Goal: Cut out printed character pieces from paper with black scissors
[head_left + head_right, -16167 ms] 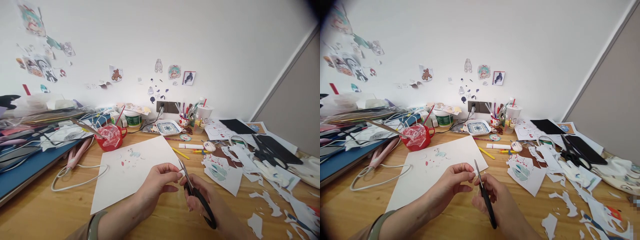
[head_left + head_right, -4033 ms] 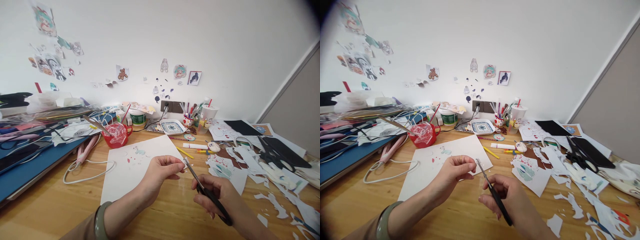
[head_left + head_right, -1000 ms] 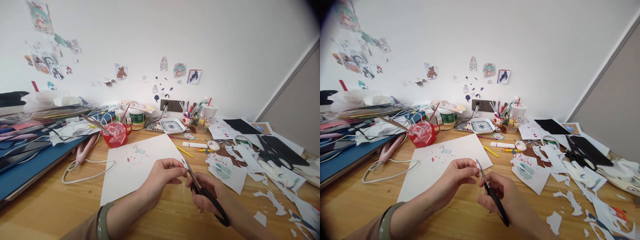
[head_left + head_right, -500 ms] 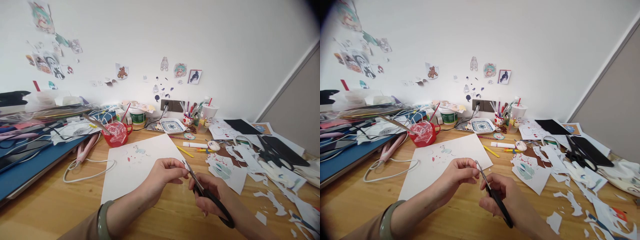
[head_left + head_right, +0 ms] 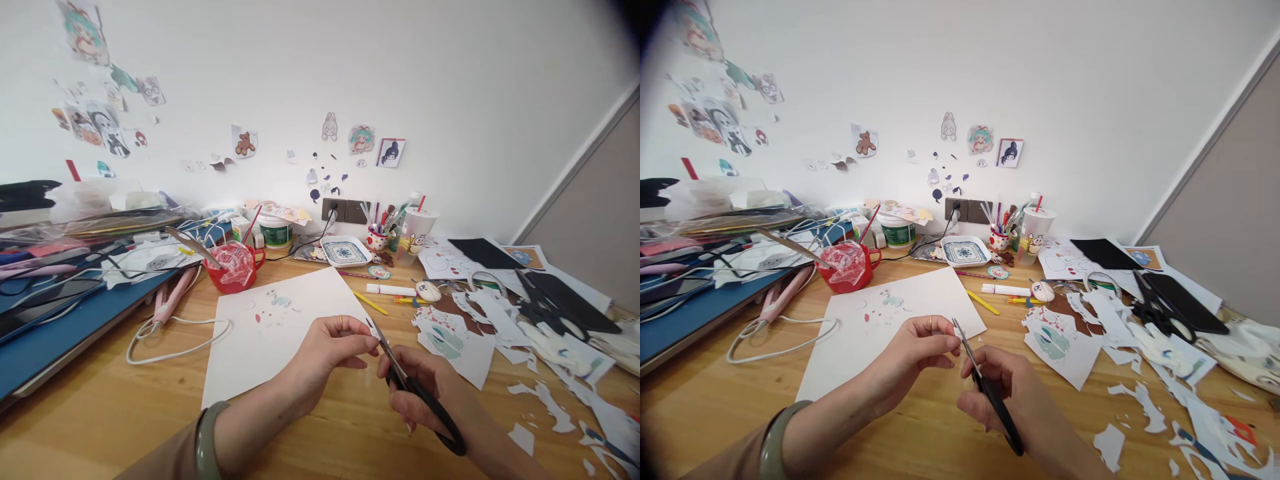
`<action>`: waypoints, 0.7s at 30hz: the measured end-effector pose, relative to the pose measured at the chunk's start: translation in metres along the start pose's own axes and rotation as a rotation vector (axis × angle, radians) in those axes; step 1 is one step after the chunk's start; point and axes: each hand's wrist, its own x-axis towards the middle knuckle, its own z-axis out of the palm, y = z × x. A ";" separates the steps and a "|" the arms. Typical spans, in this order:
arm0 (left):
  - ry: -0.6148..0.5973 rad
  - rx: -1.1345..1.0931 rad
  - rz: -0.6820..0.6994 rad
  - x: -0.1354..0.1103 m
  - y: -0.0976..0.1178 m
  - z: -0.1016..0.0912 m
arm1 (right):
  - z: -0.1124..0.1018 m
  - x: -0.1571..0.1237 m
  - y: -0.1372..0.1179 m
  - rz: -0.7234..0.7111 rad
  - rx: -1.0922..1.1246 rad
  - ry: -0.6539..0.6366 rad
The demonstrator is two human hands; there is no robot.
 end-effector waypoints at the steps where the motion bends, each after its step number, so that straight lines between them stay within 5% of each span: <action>1: 0.001 0.000 0.002 0.000 0.000 0.000 | 0.000 0.000 0.000 -0.002 -0.002 0.004; 21: 0.005 -0.018 -0.012 0.000 0.001 0.000 | 0.005 0.000 -0.012 0.063 -0.001 0.039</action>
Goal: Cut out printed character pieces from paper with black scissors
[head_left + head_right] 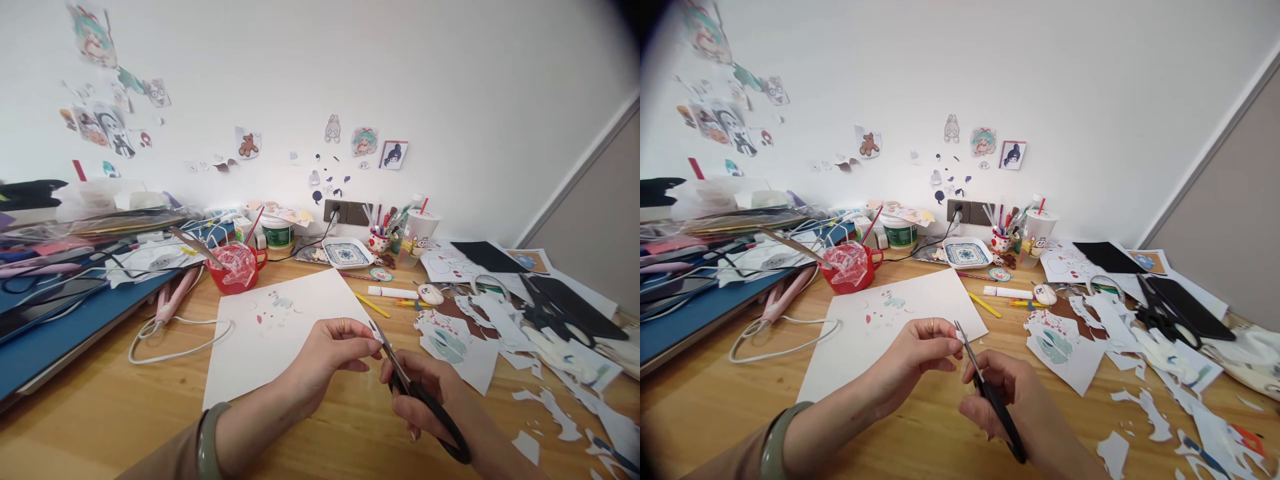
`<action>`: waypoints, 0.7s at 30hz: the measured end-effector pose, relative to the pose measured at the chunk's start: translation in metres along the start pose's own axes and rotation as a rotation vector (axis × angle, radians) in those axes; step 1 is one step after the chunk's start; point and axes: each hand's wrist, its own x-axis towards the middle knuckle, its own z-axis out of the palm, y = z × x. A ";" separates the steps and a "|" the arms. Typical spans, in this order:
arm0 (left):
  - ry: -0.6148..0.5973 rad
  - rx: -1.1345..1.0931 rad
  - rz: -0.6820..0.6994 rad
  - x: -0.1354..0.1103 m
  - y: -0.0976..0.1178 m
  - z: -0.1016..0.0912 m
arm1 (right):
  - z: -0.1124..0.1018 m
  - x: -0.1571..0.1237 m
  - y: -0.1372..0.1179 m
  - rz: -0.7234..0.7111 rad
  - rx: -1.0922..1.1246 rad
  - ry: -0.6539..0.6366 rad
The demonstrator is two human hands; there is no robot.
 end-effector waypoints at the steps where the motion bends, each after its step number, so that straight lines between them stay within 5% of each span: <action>1: -0.001 -0.002 -0.001 0.000 0.000 0.000 | 0.000 0.000 0.001 -0.006 0.002 -0.002; 21: -0.012 0.003 0.006 0.000 0.002 -0.001 | -0.004 -0.001 0.007 -0.036 0.011 -0.023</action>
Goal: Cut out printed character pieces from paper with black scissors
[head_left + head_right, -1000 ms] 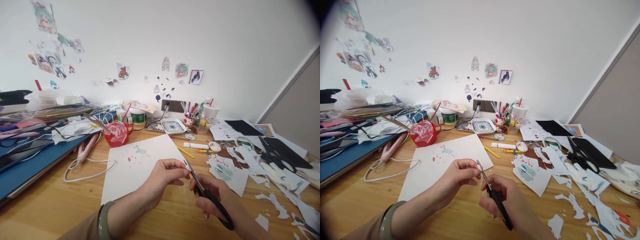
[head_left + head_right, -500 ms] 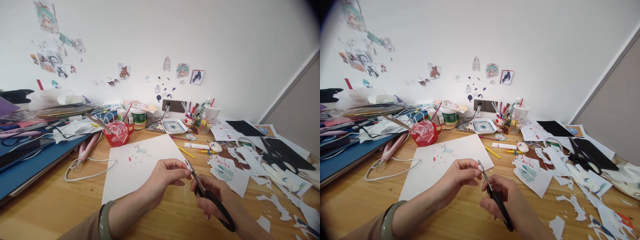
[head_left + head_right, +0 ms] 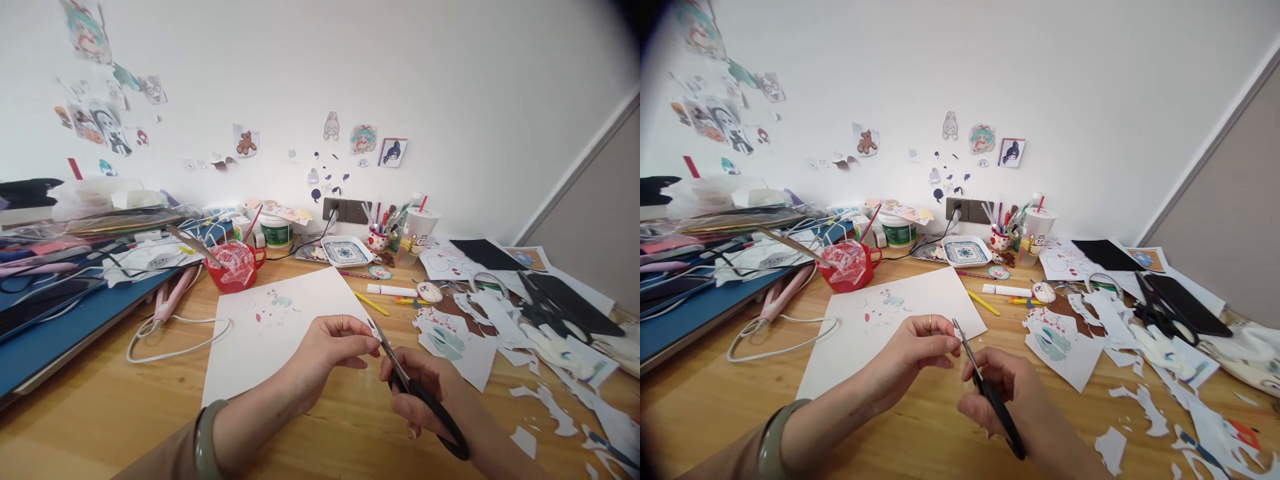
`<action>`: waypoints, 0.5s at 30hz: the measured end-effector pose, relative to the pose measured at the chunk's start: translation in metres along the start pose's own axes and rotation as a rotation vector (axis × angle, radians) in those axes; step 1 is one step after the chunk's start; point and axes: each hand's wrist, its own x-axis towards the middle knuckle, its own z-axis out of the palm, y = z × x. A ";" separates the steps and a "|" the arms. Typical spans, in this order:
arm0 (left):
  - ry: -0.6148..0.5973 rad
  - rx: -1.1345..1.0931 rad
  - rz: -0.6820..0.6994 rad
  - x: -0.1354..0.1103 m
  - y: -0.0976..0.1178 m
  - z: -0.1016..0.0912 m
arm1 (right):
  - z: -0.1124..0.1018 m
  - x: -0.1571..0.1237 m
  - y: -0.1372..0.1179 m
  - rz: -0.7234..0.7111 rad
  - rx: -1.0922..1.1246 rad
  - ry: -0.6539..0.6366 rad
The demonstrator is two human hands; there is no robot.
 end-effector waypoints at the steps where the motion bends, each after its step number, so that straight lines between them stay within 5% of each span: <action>1: 0.001 0.001 -0.001 0.000 0.000 0.000 | 0.000 0.000 0.000 0.000 -0.008 -0.003; 15: 0.023 0.001 0.012 0.000 0.001 0.001 | 0.000 -0.001 -0.002 0.000 -0.022 0.000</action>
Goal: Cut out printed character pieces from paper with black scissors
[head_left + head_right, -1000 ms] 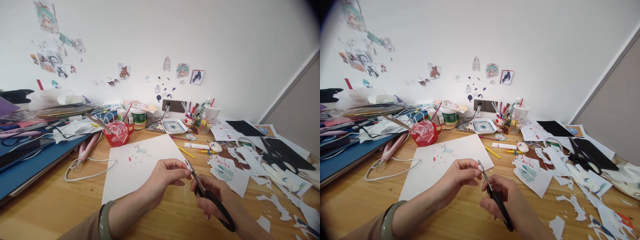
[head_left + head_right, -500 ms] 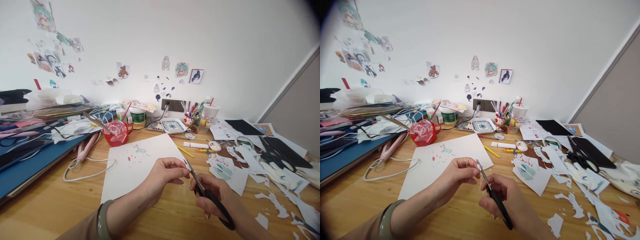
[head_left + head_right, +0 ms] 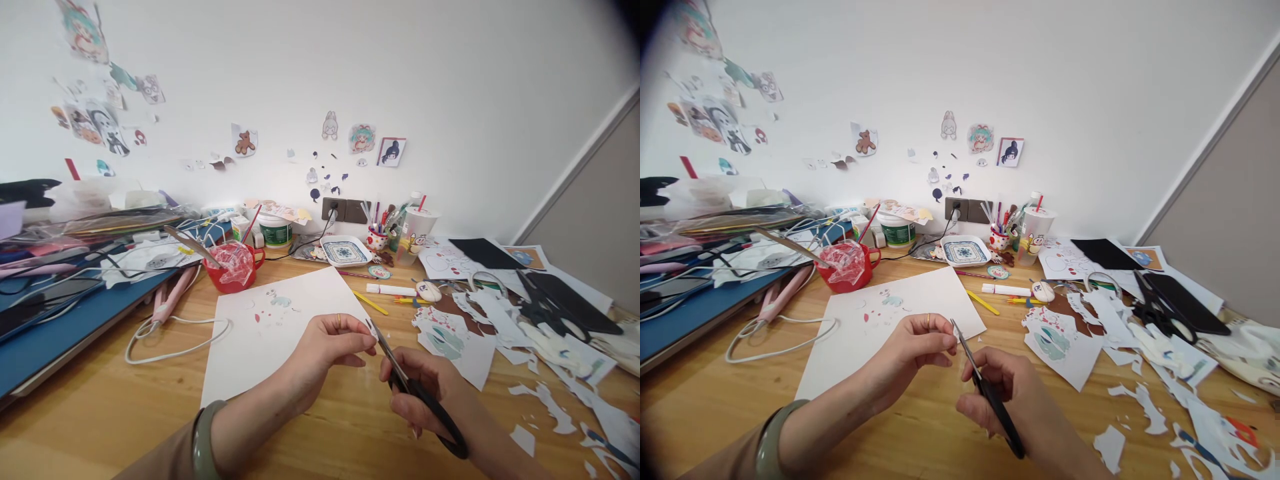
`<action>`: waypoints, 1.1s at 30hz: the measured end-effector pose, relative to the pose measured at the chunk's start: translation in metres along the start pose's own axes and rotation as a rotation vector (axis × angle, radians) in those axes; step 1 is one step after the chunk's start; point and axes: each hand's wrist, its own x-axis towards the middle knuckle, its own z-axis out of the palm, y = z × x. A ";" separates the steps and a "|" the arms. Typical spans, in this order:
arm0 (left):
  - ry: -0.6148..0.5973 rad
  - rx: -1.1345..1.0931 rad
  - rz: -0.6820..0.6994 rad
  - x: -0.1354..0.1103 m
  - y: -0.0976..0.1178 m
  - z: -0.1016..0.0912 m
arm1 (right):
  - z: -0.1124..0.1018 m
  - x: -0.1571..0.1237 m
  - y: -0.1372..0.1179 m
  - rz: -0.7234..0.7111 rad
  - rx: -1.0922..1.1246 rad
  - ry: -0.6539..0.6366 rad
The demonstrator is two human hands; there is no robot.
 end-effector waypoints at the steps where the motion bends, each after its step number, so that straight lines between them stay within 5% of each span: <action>1: -0.002 -0.001 0.000 0.000 0.000 0.000 | 0.000 0.000 0.000 0.003 0.000 0.000; 33: 0.023 0.089 0.027 0.001 0.001 -0.001 | -0.001 0.001 0.004 0.039 -0.004 0.001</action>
